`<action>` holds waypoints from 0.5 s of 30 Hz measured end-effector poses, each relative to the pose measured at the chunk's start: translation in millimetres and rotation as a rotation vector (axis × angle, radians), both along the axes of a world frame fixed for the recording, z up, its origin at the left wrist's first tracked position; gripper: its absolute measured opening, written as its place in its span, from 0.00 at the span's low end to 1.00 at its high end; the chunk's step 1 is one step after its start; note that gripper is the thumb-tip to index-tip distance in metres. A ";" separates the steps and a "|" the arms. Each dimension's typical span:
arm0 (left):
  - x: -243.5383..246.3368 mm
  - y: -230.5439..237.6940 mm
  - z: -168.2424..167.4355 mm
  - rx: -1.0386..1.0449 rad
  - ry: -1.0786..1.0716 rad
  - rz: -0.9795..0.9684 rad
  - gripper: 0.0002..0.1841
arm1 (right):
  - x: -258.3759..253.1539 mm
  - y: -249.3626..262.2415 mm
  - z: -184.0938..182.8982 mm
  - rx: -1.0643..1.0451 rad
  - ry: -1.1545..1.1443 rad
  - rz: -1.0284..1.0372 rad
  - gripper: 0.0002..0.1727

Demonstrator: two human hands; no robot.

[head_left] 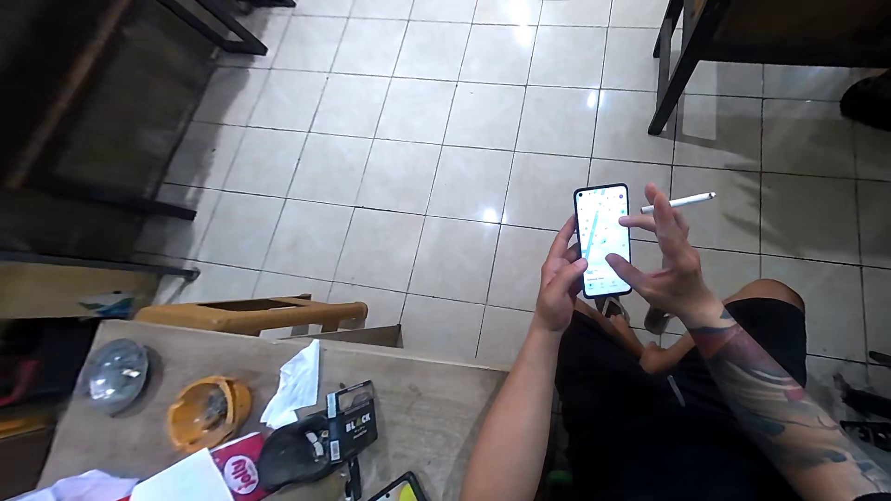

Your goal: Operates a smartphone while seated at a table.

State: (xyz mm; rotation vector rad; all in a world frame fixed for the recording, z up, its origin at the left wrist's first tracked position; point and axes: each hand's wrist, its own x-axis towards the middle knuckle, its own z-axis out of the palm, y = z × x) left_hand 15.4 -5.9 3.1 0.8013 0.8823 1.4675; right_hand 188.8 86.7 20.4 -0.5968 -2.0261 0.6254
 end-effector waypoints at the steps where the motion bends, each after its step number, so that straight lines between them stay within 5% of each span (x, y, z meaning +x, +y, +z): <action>1: -0.1 0.1 -0.1 0.002 0.000 -0.002 0.37 | -0.2 0.2 -0.3 0.010 0.008 -0.009 0.47; 8: -0.4 0.4 -0.6 0.014 0.005 -0.001 0.37 | -0.1 -1.0 -2.8 0.023 0.022 -0.036 0.39; 15: 0.1 0.3 -0.6 0.023 -0.002 -0.003 0.37 | -3.2 -1.9 -3.7 0.053 -0.040 -0.045 0.42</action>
